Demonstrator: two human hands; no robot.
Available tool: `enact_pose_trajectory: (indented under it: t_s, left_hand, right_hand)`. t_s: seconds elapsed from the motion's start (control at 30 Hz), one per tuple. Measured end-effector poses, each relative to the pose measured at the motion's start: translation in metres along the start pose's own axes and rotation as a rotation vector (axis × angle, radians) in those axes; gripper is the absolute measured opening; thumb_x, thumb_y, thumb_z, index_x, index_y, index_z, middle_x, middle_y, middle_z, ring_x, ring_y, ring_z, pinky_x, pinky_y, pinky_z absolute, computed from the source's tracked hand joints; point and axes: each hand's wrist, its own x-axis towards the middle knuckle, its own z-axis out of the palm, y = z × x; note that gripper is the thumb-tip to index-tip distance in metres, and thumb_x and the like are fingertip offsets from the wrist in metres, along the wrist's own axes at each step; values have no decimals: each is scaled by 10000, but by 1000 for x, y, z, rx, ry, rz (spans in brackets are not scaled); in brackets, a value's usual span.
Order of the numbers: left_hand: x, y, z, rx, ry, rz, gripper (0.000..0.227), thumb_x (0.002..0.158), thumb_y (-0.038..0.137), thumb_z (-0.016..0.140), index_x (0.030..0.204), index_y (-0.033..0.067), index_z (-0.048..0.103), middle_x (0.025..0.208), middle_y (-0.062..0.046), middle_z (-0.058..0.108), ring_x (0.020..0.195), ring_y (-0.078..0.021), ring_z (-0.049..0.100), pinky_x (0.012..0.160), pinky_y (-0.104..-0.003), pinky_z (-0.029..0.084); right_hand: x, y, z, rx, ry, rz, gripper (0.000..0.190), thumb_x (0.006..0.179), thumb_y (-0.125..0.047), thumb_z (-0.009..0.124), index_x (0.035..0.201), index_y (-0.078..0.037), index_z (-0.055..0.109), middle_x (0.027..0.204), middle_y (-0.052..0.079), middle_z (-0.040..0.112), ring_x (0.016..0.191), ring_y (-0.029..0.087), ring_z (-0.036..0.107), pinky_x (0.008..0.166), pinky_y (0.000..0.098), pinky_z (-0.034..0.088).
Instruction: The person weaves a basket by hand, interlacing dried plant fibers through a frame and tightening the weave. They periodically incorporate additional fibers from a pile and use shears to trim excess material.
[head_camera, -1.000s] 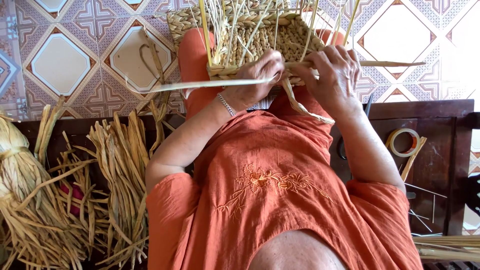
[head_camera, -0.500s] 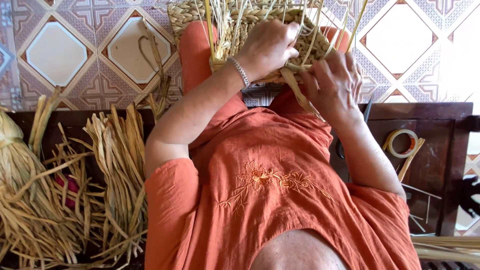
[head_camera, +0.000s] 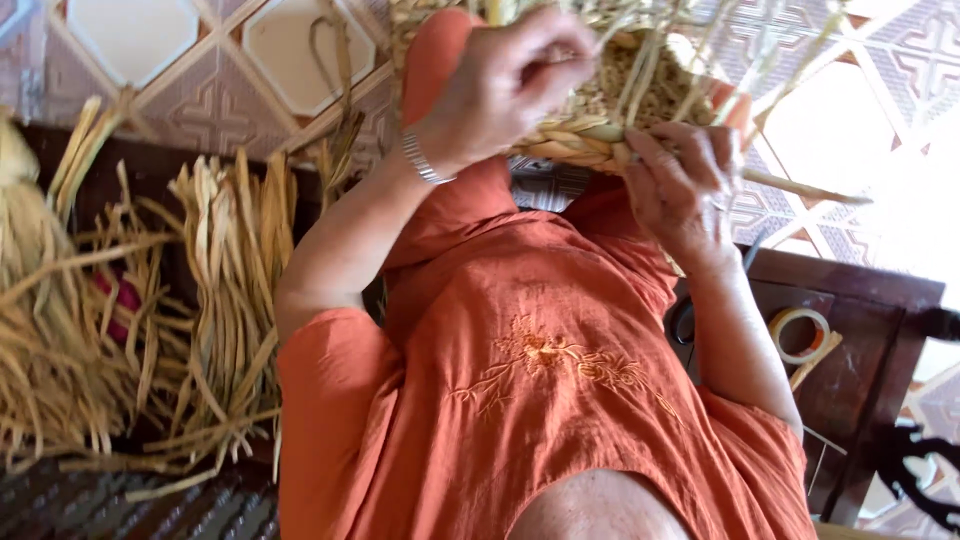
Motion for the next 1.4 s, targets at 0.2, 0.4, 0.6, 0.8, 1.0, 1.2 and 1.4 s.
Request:
enact_pose_trajectory:
  t_s: [0.2,0.4,0.6,0.8,1.0,1.2,1.4]
  left_hand:
    - [-155,-37,-95,690,195,-326,37,1088,99,698,1115,84,676,896,-70,769,670,-111,713,535,-220,542]
    - [-330,-55,-137,1130,-169,-1541,619,866,345,779,1284,-31,522,1217,-326,585,1039,-469,629,784,-584,567]
    - [-365,-53,-132,960,144,-1658,405,948,-36,624,1343,-1,541,1218,-281,629,1020,-378,703,886,-423,620]
    - [-353,-44,-137,984,175,-1555,184,944,66,674,1114,45,607,1051,-176,674,875,-285,690,723,-410,555]
    - [-242,16,-72,35,236,-725,123,1035,-16,548,1134,-32,477,1025,-185,683,888,-232,764,724,-344,684]
    - [-136,34,3,-219,32,-505,152,1042,-11,601,1189,-21,563,939,-129,697,798,-153,705,685,-278,623]
    - [-83,29,47,-184,-56,-312,256,1047,85,703,1285,12,643,1154,-120,736,1007,-157,718,865,-273,593]
  right_hand:
    - [-9,9,4,-17,-38,-2,234,1004,-77,797,1234,-60,756,1186,96,651,1048,284,540,967,421,476]
    - [-10,5,-1,18,-58,59,270,996,-66,787,1263,-73,747,1203,85,648,1060,289,533,955,413,467]
    - [-7,2,-2,30,-45,68,270,991,-69,790,1256,-79,743,1199,81,650,1060,300,544,940,413,482]
    - [-7,1,-2,17,1,51,189,1048,-111,833,1218,-83,753,1161,78,652,1045,285,564,916,405,497]
    - [-6,-1,-5,59,-33,70,203,1028,-118,815,1218,-78,753,1184,82,658,1066,285,564,940,401,499]
    - [1,-22,-14,-166,98,56,262,874,-133,823,1128,-104,767,1159,90,678,1099,325,578,933,477,465]
    - [-30,-19,-4,627,32,567,319,1000,-41,667,1318,-22,673,1100,103,660,809,171,581,700,323,487]
